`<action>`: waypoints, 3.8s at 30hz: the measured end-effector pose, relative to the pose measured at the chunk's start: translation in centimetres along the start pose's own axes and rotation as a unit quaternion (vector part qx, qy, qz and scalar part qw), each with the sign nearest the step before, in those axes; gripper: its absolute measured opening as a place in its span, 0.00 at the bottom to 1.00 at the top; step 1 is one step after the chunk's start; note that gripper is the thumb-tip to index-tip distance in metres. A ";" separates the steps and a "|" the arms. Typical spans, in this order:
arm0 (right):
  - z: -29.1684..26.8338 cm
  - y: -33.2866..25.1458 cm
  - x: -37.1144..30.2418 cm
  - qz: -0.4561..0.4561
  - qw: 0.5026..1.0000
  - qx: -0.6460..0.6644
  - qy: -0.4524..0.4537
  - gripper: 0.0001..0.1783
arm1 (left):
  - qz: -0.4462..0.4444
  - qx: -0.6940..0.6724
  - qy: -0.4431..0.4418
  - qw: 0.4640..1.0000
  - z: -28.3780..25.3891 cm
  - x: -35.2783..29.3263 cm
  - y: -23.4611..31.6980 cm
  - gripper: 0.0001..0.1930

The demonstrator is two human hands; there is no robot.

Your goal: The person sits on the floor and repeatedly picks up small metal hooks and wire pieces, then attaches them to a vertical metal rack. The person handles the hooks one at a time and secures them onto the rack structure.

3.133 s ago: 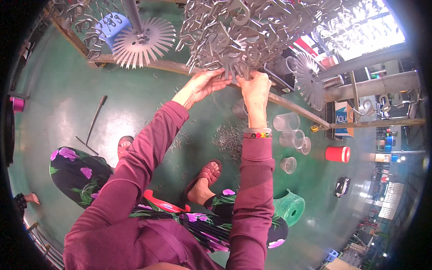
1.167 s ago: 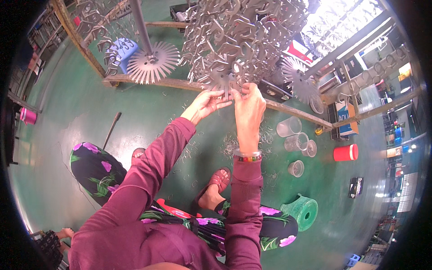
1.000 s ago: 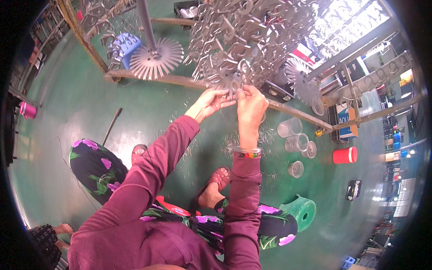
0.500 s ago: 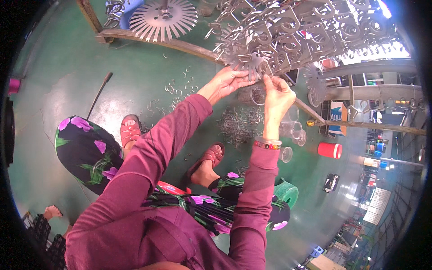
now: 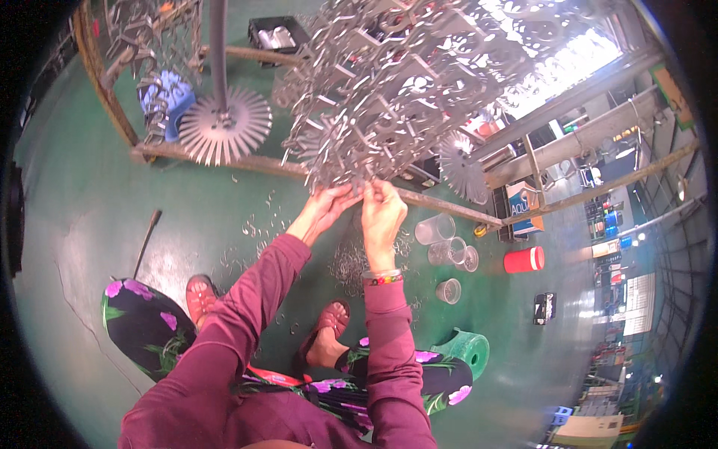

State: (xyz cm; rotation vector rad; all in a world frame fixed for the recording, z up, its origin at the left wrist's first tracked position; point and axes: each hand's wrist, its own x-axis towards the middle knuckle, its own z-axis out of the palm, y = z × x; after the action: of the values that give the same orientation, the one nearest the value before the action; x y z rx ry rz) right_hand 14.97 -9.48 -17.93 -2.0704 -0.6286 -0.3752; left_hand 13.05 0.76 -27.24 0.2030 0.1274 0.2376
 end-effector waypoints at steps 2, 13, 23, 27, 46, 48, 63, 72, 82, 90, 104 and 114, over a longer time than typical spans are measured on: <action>0.0 -0.3 -0.2 -0.001 1.000 0.005 -0.003 0.10 | -0.004 0.006 0.012 1.000 0.0 -0.3 0.2 0.19; -0.3 -1.4 -0.8 -0.023 0.999 -0.041 0.024 0.10 | 0.003 0.029 0.007 1.000 0.8 -0.8 0.8 0.17; -1.2 -1.0 -0.7 -0.051 0.994 -0.083 0.059 0.09 | -0.007 0.026 0.022 0.999 1.7 -1.0 1.0 0.14; -1.0 -2.1 -1.0 -0.062 0.994 -0.078 0.032 0.09 | -0.003 0.027 0.008 1.000 -0.4 0.6 0.3 0.17; 0.1 -2.4 -1.6 -0.068 0.993 -0.100 0.000 0.06 | 0.443 0.782 -0.015 0.438 30.6 -8.4 11.5 0.14; -0.6 -2.6 -1.4 -0.065 0.994 -0.091 0.005 0.06 | 0.480 0.794 -0.014 0.373 30.3 -6.7 11.4 0.15; -1.9 -2.0 -1.1 -0.075 0.994 -0.084 0.012 0.06 | 0.416 0.783 -0.019 0.462 33.6 -7.9 11.6 0.14; -1.8 -1.2 -1.1 -0.095 0.989 -0.115 0.015 0.05 | 0.320 0.735 -0.031 0.596 35.3 -7.1 12.3 0.10; -2.4 -0.4 -1.0 -0.108 0.989 -0.095 0.033 0.05 | 0.429 0.748 0.018 0.507 34.6 -9.8 13.2 0.10; -2.4 -0.3 -0.6 -0.115 0.986 -0.112 0.033 0.05 | 0.521 0.758 0.075 0.385 34.0 -10.0 13.0 0.11; -1.4 -0.1 0.3 -0.031 0.999 -0.022 -0.021 0.11 | 0.620 0.715 0.047 0.321 32.9 -5.2 13.1 0.14; -1.6 0.2 3.0 0.084 0.989 0.073 -0.092 0.15 | 0.671 0.644 0.022 0.365 31.4 -3.6 13.1 0.11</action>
State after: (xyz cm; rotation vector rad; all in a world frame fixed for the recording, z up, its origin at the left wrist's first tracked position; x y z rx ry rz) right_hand 17.52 -10.02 -15.77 -2.0123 -0.5683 -0.0391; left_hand 11.37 6.54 6.40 1.9758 0.1486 1.8494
